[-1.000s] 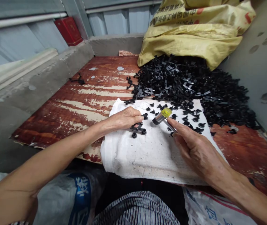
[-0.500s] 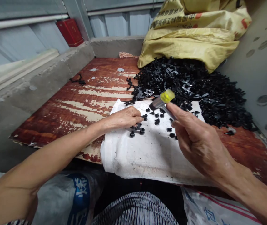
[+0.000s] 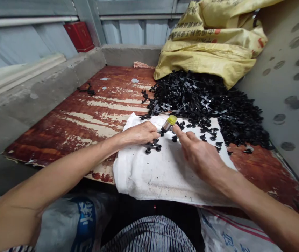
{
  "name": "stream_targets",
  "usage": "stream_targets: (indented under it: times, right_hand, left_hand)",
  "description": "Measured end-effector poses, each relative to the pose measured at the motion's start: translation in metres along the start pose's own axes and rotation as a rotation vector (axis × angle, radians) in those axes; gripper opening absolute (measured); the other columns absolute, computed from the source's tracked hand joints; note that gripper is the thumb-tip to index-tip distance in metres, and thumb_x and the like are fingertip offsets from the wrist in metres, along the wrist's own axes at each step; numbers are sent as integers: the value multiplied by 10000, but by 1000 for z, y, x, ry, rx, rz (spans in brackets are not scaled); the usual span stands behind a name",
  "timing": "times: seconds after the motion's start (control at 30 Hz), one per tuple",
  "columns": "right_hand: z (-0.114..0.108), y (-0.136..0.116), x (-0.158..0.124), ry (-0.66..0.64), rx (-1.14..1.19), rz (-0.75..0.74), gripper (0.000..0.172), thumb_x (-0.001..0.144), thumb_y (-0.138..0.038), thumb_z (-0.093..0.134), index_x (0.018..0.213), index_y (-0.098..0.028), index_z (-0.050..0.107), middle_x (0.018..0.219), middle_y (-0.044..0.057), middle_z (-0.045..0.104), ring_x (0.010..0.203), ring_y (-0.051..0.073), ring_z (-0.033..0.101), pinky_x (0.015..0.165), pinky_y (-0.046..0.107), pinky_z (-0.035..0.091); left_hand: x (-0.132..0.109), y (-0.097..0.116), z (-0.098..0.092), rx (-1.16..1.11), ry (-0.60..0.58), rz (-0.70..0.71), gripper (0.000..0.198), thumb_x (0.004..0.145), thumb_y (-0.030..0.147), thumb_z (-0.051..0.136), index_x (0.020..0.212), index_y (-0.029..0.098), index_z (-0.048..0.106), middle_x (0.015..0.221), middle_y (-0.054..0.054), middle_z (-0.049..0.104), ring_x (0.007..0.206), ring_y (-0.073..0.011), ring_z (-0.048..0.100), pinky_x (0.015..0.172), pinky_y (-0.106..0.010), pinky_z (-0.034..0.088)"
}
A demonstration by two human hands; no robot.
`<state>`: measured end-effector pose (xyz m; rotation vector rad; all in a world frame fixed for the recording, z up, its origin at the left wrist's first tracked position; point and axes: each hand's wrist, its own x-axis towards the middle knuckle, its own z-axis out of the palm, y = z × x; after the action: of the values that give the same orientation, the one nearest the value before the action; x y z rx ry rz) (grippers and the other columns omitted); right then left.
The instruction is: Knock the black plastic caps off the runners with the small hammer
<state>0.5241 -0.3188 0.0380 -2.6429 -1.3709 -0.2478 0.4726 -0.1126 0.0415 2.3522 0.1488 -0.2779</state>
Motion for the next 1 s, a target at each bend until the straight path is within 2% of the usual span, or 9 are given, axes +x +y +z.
stream_targets:
  times: [0.17, 0.27, 0.33, 0.4, 0.5, 0.6, 0.73, 0.87, 1.0]
  right_hand:
    - [-6, 2, 14, 126, 326, 78, 515, 860, -168, 403, 1353, -77, 522, 915, 134, 661, 659, 200, 572, 550, 316, 432]
    - [-8, -2, 25, 27, 745, 163, 263, 828, -249, 522, 1005, -119, 666, 707, 36, 580, 596, 154, 498, 522, 279, 386]
    - [-6, -6, 31, -53, 921, 199, 130, 798, -266, 565, 761, -154, 620, 593, -20, 490, 518, 114, 432, 471, 249, 344]
    - [-2, -9, 33, -74, 991, 239, 136, 797, -255, 551, 685, -176, 548, 527, -59, 420, 439, 83, 370, 420, 228, 310]
    - [1, -10, 31, -58, 1090, 325, 87, 807, -225, 520, 728, -190, 510, 505, -86, 395, 372, 60, 317, 364, 205, 278]
    - [1, -9, 30, -28, 1156, 409, 87, 825, -227, 513, 746, -199, 489, 490, -91, 393, 344, 57, 309, 322, 190, 257]
    - [0, -10, 33, -25, 1194, 478, 96, 814, -172, 522, 732, -204, 483, 445, -97, 390, 309, 57, 318, 286, 173, 244]
    - [0, -12, 37, -23, 1206, 501, 112, 825, -155, 520, 732, -207, 487, 429, -98, 395, 297, 56, 322, 278, 168, 245]
    - [3, -19, 40, -32, 1197, 482, 118, 836, -146, 505, 741, -212, 482, 436, -99, 408, 299, 56, 333, 284, 170, 253]
  left_hand:
    - [-4, 9, -5, 11, -8, 27, 308, 812, 209, 510, 510, 179, 454, 488, 42, 428, 463, -86, 361, 478, -244, 240]
    - [-9, 21, -4, 11, -54, 216, 254, 812, 175, 488, 558, 172, 477, 530, 47, 429, 495, -80, 366, 512, -239, 259]
    - [-13, 27, 0, 61, -28, 313, 245, 821, 172, 466, 578, 171, 495, 543, 46, 424, 512, -82, 366, 532, -245, 260]
    - [-16, 29, 4, 101, 62, 284, 238, 835, 237, 487, 608, 174, 516, 562, 39, 451, 538, -94, 395, 544, -254, 269]
    - [-22, 27, 7, 47, 302, 162, 177, 816, 353, 572, 795, 177, 575, 736, 2, 584, 686, -136, 511, 610, -260, 346]
    - [-31, 22, 9, -87, 481, 36, 322, 835, 442, 569, 1008, 171, 552, 935, -53, 626, 808, -172, 566, 682, -287, 410]
    - [-41, 16, 14, -410, 343, -176, 391, 829, 545, 557, 873, 157, 561, 851, -67, 630, 706, -172, 595, 601, -294, 432]
    - [-46, 11, 19, -880, 228, -357, 290, 851, 433, 570, 835, 144, 567, 820, -63, 651, 628, -154, 618, 567, -295, 444]
    - [-46, 14, 19, -925, 177, -349, 263, 890, 377, 541, 806, 133, 593, 792, -72, 683, 634, -138, 633, 547, -257, 429]
